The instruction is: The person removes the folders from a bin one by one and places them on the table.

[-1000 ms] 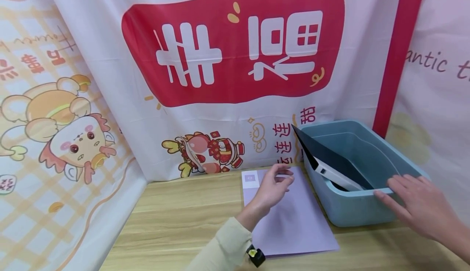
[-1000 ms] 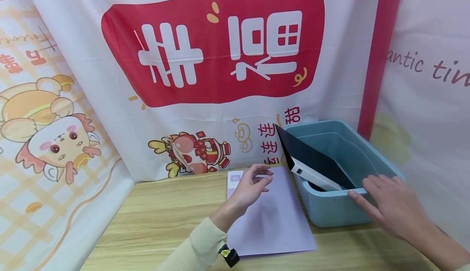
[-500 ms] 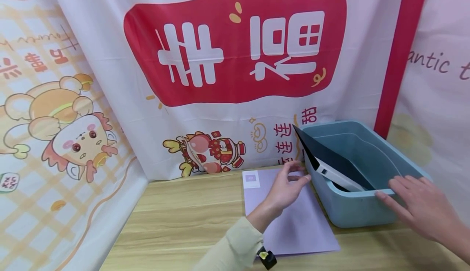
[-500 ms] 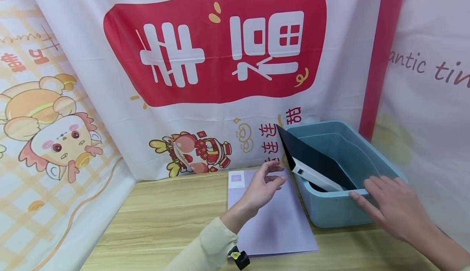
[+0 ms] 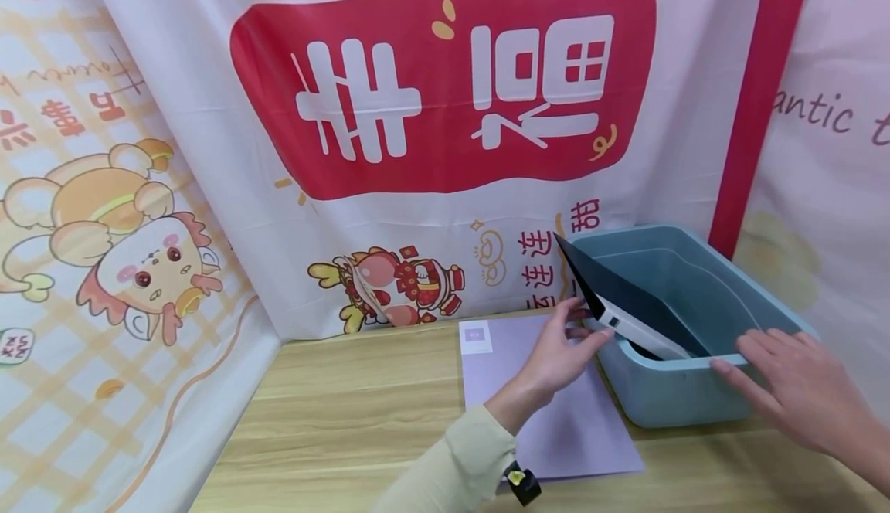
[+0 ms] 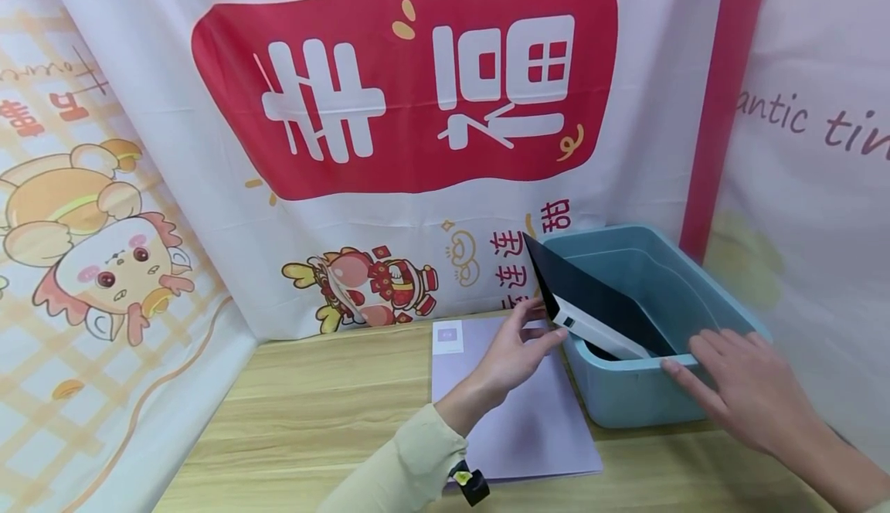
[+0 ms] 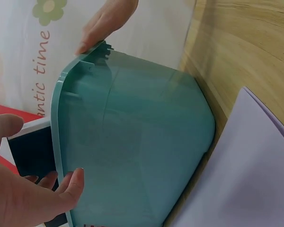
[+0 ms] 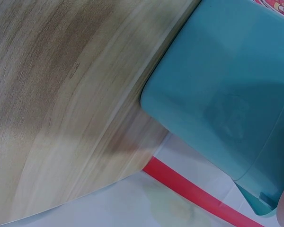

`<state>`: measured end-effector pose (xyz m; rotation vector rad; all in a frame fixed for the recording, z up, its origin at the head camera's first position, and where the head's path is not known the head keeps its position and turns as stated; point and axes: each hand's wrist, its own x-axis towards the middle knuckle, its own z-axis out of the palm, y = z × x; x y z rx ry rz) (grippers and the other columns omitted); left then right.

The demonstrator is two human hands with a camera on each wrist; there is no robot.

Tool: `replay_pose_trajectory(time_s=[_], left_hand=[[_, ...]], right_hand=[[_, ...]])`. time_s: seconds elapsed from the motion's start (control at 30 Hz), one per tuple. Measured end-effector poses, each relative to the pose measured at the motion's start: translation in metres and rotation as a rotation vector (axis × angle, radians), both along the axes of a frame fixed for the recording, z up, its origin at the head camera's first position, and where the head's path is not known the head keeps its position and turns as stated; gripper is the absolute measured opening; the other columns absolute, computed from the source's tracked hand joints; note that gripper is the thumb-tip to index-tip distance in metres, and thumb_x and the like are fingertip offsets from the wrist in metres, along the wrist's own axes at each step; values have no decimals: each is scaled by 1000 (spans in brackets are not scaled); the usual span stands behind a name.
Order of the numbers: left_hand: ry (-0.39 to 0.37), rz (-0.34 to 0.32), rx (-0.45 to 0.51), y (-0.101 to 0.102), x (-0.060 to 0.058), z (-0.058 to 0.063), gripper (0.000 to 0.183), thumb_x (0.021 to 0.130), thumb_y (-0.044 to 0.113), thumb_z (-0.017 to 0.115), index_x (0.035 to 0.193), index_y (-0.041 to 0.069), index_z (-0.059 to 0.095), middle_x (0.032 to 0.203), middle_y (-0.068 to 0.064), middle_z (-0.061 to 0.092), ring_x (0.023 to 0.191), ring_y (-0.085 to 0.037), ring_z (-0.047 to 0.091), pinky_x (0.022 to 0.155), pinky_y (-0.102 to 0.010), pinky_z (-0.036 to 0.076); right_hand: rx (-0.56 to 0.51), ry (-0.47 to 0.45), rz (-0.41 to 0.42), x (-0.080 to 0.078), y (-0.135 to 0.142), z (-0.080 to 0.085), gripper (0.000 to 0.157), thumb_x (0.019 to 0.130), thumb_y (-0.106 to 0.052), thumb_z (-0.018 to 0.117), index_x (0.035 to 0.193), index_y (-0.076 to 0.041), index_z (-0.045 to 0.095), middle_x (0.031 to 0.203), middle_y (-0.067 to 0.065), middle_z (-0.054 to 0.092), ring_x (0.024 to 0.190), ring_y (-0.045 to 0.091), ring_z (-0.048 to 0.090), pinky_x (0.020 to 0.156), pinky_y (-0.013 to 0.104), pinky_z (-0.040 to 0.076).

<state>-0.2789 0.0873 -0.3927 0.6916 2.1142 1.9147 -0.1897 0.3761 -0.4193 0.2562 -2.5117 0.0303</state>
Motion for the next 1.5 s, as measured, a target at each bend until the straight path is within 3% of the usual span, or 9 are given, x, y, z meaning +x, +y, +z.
replay_pose_trajectory(time_s=[0.27, 0.57, 0.8, 1.2, 1.5], left_hand=[[19, 3, 20, 10, 2, 3, 52, 86, 33, 68, 131, 25, 44, 114, 13, 52, 98, -5, 55, 73, -23, 52], [51, 62, 8, 20, 1, 5, 52, 85, 37, 68, 129, 23, 44, 108, 11, 54, 96, -7, 56, 72, -21, 52], [176, 87, -72, 23, -3, 7, 50, 85, 42, 66, 126, 21, 45, 106, 12, 56, 99, -9, 56, 78, -19, 49], [297, 132, -226, 28, -1, 18, 54, 87, 51, 60, 128, 19, 46, 112, 8, 58, 105, -8, 54, 80, -22, 48], [290, 127, -256, 33, 3, 28, 56, 88, 56, 54, 132, 25, 43, 120, 8, 56, 110, -5, 52, 87, -27, 48]], right_hand=[[12, -7, -7, 1, 0, 0, 33, 82, -51, 63, 72, -22, 49, 69, -5, 46, 63, 14, 43, 57, 34, 40], [3, 3, 3, 0, -1, 1, 32, 83, -49, 64, 73, -22, 49, 69, -5, 45, 64, 15, 43, 58, 35, 38], [5, 12, 8, 1, -2, 1, 33, 81, -47, 66, 72, -21, 48, 69, -3, 45, 66, 16, 43, 57, 36, 36], [7, 19, 13, -1, 1, 2, 34, 82, -47, 66, 71, -22, 46, 67, -4, 44, 63, 15, 42, 55, 34, 35], [10, 14, 2, -2, 1, 0, 34, 83, -49, 64, 70, -23, 46, 65, -6, 42, 61, 14, 40, 54, 31, 36]])
